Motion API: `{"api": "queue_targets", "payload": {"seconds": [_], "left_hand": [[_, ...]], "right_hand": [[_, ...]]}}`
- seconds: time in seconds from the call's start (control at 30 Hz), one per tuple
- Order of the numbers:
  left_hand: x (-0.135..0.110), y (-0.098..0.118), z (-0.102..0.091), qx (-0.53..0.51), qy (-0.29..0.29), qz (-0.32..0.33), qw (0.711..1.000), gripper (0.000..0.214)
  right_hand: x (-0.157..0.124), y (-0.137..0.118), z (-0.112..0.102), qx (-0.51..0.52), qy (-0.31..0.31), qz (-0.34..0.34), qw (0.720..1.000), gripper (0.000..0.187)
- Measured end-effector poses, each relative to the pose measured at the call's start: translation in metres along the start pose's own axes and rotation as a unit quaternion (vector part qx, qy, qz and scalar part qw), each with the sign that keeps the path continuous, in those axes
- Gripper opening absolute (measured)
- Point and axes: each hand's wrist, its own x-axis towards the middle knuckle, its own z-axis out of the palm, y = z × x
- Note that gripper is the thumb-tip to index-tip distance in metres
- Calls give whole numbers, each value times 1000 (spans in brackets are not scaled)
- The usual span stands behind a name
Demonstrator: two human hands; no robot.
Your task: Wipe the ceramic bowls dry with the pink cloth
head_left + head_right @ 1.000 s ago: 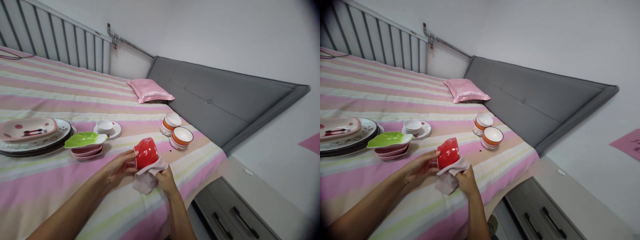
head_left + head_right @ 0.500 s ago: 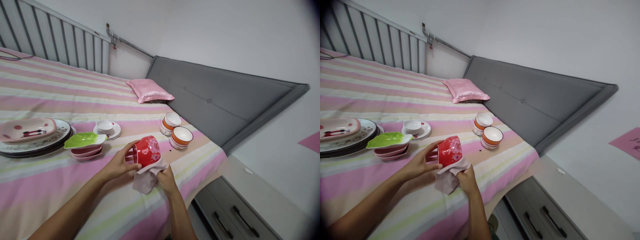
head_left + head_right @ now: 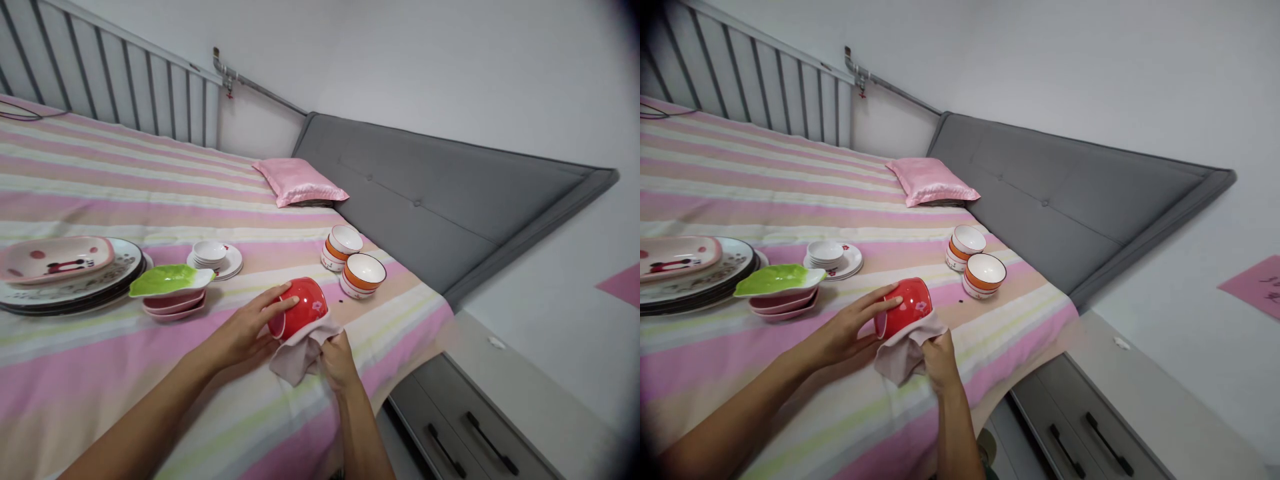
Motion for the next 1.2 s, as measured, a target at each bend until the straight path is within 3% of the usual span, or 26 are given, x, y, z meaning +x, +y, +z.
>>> {"api": "queue_targets", "payload": {"seconds": [0.27,0.4,0.57,0.63,0.8,0.97,1.2], "left_hand": [[1,2,3,57,-15,33,998,71],[1,7,4,-16,-4,-8,1000,69],[5,12,15,-178,66,-75,979,73],[7,14,18,-274,82,-130,949,74],[11,18,21,-484,102,-259,830,71],[10,21,26,-653,127,-303,682,62],[9,9,29,-691,130,-440,558,30]], "right_hand": [[0,-1,-2,64,47,21,997,33],[0,-2,-3,55,47,15,997,36],[-1,-6,-2,19,33,6,999,38],[-1,-8,-1,-3,15,4,1000,36],[-2,-12,2,-79,-13,-2,997,31],[-1,-12,3,-105,-80,-24,991,27],[-3,-17,1,-157,-128,-17,979,32]]}}
